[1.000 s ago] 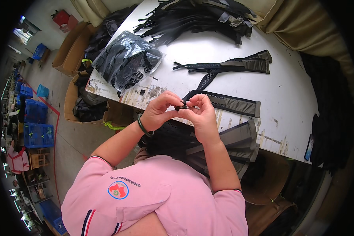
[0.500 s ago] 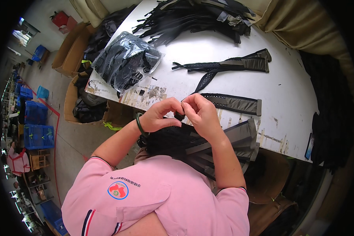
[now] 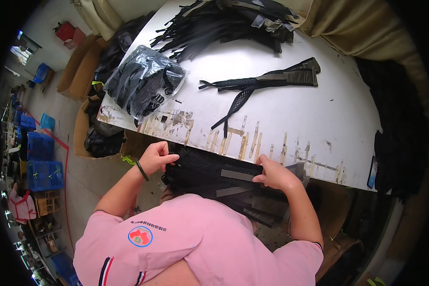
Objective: The person is assembling black fabric bags or straps, attaching small plastic clips or buckles to the fabric components on a workbench.
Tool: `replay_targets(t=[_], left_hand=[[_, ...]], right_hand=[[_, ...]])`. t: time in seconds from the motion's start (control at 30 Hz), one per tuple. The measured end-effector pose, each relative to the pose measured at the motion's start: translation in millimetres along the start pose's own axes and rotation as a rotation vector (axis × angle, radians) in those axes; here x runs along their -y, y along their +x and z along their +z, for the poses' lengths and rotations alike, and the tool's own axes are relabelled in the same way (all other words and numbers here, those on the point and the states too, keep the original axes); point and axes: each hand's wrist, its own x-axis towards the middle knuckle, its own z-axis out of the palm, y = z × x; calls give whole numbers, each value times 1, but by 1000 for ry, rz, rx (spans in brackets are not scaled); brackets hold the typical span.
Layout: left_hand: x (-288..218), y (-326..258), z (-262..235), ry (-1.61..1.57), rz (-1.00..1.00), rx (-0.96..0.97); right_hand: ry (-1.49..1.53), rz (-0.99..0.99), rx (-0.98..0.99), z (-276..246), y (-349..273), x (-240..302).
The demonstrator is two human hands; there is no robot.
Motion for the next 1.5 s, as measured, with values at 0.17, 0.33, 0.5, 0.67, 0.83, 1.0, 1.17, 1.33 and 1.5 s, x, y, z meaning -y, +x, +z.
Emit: replay_targets(t=[0.17, 0.33, 0.5, 0.67, 0.83, 1.0, 1.17, 1.33, 1.5], left_hand=[[-57, 2, -28, 521, -117, 215], [-104, 55, 20, 780, 493, -48], [-74, 144, 87, 1150, 874, 99], [-51, 174, 67, 1401, 835, 44], [-66, 172, 46, 1335, 881, -241], [-64, 155, 76, 318, 199, 228], [-42, 149, 79, -658, -128, 176], [-33, 129, 50, -661, -42, -99], [-17, 107, 26, -555, 107, -134]], right_hand=[[-84, -214, -184, -49, 32, -6], [-377, -297, -937, -110, 136, -19], [-405, 9, -654, -127, 185, -14], [-432, 22, -736, -79, 148, -26], [-622, -198, -1067, -40, 115, -57], [-471, -398, -1200, -30, 83, -43], [-478, -682, -1119, -2, 49, -32], [-466, -584, -883, 22, 32, -67], [-574, -221, -685, 0, 13, -43]])
